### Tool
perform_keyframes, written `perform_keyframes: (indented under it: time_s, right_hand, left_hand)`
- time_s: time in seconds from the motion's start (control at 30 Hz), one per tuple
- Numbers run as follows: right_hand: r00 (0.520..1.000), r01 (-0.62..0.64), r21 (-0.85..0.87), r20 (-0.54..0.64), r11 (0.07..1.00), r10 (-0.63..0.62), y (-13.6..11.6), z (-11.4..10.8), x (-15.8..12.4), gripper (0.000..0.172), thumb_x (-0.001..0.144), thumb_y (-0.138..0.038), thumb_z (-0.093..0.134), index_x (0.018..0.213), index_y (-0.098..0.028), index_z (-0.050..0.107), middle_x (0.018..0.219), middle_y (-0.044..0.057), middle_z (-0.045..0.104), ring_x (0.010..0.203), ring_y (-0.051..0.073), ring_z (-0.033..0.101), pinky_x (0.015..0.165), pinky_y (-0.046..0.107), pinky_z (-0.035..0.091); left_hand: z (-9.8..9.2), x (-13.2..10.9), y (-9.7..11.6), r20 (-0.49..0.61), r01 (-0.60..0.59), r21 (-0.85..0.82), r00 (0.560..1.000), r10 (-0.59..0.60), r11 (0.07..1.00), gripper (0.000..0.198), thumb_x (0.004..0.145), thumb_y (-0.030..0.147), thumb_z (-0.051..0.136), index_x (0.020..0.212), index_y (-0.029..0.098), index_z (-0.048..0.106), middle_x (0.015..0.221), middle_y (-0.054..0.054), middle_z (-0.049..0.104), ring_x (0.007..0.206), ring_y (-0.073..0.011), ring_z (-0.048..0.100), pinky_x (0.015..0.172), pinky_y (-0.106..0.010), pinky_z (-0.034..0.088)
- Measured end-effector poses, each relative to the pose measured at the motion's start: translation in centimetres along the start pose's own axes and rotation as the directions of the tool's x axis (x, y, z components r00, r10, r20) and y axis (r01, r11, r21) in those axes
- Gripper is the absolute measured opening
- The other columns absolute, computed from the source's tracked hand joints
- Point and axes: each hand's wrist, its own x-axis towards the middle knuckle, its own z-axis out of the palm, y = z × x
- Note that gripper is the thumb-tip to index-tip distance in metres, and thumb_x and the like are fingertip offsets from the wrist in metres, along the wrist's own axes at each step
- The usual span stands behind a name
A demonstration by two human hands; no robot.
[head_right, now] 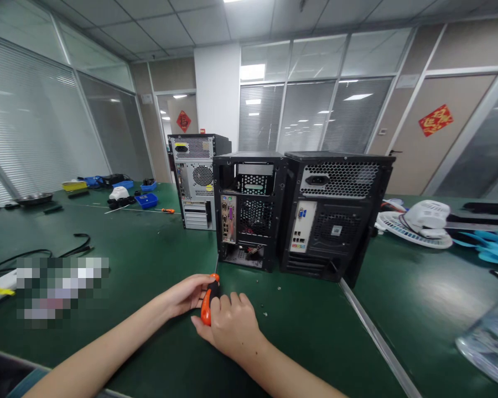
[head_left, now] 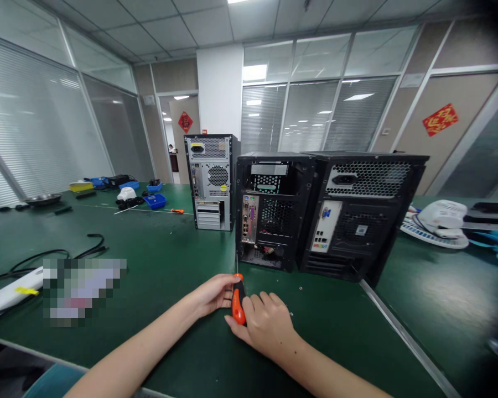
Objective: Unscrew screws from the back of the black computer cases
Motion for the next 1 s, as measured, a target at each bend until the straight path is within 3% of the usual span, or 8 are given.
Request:
perform_keyframes:
  time_s: [0.37, 0.57, 1.0]
  right_hand:
    - [0.999, 0.028, 0.019, -0.017, 0.999, -0.027, 0.13, -0.02, 0.18, 0.045, 0.092, -0.047, 0.034, 0.059, -0.020, 0.049, 0.051, 0.000, 0.045, 0.052, 0.015, 0.039, 0.058, 0.033, 0.020]
    - [0.997, 0.064, 0.035, -0.053, 0.997, -0.062, 0.28, -0.17, 0.24, 0.041, 0.091, -0.047, 0.040, 0.064, -0.019, 0.052, 0.055, 0.001, 0.049, 0.054, 0.015, 0.041, 0.059, 0.033, 0.022]
    - [0.988, 0.136, 0.028, -0.076, 0.990, -0.134, 0.14, -0.52, 0.42, 0.025, 0.090, -0.037, 0.043, 0.078, -0.017, 0.053, 0.071, 0.006, 0.057, 0.062, 0.016, 0.046, 0.059, 0.031, 0.029]
  left_hand:
    - [0.03, -0.11, 0.23, 0.006, 0.010, -0.058, 1.000, -0.010, 0.998, 0.018, 0.072, 0.025, 0.069, 0.076, 0.012, 0.058, 0.064, 0.001, 0.062, 0.053, -0.0084, 0.057, 0.055, -0.020, 0.045]
    - [-0.05, -0.09, 0.14, 0.047, 0.018, -0.041, 0.999, -0.016, 0.999, 0.019, 0.075, 0.028, 0.068, 0.078, 0.010, 0.060, 0.073, -0.006, 0.069, 0.062, -0.0124, 0.065, 0.061, -0.021, 0.049]
    - [-0.02, -0.27, 0.31, 0.019, 0.005, -0.103, 1.000, -0.003, 0.995, 0.011, 0.081, 0.021, 0.061, 0.075, 0.011, 0.060, 0.066, -0.004, 0.066, 0.055, -0.0100, 0.061, 0.057, -0.020, 0.047]
